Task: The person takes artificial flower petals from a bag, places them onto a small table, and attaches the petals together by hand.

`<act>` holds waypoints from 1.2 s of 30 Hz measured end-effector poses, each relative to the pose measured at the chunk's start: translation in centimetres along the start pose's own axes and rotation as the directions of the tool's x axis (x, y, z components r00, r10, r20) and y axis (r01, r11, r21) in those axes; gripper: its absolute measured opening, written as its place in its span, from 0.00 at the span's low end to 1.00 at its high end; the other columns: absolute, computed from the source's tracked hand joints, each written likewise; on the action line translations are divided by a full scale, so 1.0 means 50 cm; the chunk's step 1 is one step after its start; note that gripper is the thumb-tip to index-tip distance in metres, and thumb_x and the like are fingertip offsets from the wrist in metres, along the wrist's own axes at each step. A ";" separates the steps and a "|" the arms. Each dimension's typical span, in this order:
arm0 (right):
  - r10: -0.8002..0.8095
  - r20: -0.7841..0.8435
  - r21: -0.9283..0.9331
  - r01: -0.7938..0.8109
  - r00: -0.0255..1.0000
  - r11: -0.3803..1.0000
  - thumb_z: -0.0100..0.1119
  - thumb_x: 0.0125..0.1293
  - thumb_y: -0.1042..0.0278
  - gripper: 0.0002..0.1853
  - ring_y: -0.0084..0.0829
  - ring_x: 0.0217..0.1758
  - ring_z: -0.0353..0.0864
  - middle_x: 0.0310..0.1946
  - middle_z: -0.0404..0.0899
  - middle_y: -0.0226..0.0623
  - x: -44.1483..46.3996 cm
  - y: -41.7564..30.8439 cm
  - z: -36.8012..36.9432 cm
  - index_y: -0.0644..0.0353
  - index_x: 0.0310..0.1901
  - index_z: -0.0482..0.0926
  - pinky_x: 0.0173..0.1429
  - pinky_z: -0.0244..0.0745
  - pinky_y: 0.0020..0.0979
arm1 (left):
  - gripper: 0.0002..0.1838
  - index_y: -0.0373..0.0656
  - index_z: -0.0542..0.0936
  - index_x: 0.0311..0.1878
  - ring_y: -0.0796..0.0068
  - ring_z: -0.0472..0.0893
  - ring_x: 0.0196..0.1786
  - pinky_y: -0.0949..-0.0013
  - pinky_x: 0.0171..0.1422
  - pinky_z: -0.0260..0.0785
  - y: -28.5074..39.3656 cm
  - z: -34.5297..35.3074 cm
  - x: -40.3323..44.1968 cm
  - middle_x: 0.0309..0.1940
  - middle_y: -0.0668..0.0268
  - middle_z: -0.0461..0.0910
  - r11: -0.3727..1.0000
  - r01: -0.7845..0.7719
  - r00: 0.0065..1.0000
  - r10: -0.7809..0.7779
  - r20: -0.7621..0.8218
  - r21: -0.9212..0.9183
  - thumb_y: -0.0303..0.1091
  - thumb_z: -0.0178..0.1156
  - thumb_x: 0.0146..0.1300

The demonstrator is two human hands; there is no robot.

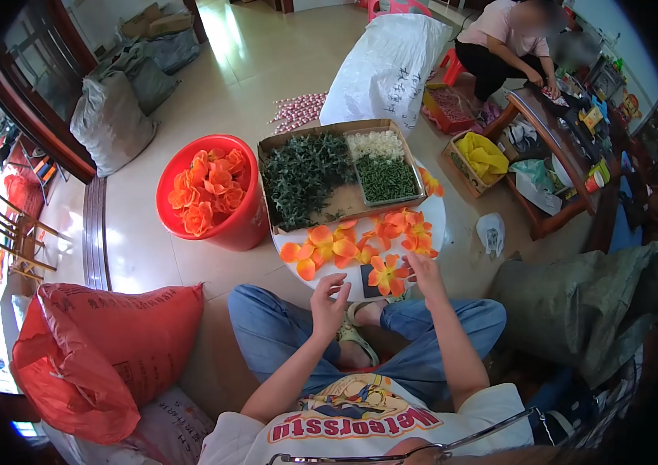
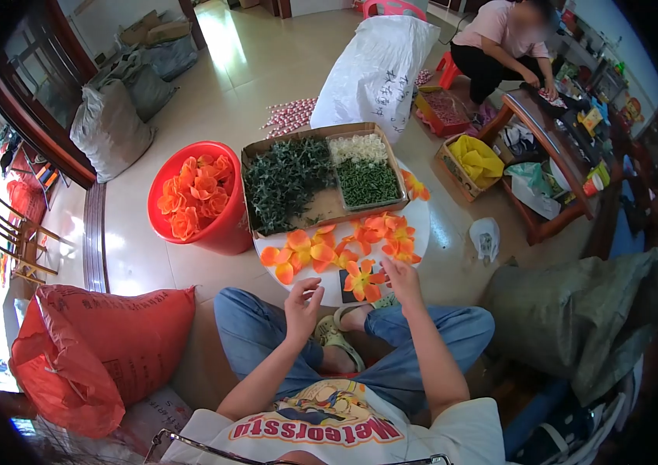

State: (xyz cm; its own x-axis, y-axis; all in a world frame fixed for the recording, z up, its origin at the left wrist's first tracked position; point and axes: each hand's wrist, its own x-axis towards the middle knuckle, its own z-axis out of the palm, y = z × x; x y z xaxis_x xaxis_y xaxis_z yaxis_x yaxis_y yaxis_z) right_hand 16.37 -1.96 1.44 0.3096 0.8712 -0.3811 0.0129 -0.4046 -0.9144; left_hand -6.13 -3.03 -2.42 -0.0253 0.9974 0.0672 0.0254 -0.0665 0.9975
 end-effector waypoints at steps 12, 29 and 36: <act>0.092 0.200 0.042 -0.102 0.975 0.994 0.60 0.65 0.56 0.15 0.11 0.28 0.68 0.25 0.75 0.20 0.006 -0.002 0.013 0.59 0.27 0.79 0.35 0.63 0.19 | 0.10 0.34 0.79 0.48 0.81 0.78 0.42 0.76 0.48 0.71 -0.043 0.044 0.012 0.42 0.66 0.80 0.941 0.251 0.966 -0.228 0.122 -0.226 0.25 0.57 0.66; 0.084 0.251 0.178 -0.132 0.964 0.975 0.65 0.60 0.69 0.07 0.13 0.34 0.74 0.31 0.78 0.24 -0.013 -0.001 0.013 0.62 0.37 0.81 0.39 0.68 0.17 | 0.14 0.39 0.82 0.48 0.80 0.77 0.37 0.76 0.42 0.71 -0.098 0.109 0.011 0.37 0.66 0.78 0.965 0.136 0.976 -0.092 0.196 -0.226 0.19 0.62 0.58; 0.030 0.227 0.149 -0.065 0.973 0.987 0.65 0.60 0.71 0.09 0.17 0.37 0.78 0.35 0.80 0.28 -0.006 0.008 0.014 0.63 0.41 0.79 0.44 0.73 0.22 | 0.15 0.40 0.82 0.47 0.83 0.70 0.30 0.79 0.35 0.64 -0.086 0.108 0.022 0.38 0.71 0.76 0.988 0.091 0.978 -0.064 0.201 -0.127 0.20 0.65 0.55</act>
State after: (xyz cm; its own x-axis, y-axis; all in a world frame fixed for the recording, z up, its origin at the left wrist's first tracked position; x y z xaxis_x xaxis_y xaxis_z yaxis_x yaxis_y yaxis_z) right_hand 15.62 -2.19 1.10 0.0858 0.8989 -0.4297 -0.1489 -0.4149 -0.8976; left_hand -0.86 -1.50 -6.78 0.1742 0.9847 -0.0030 -0.1045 0.0215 0.9943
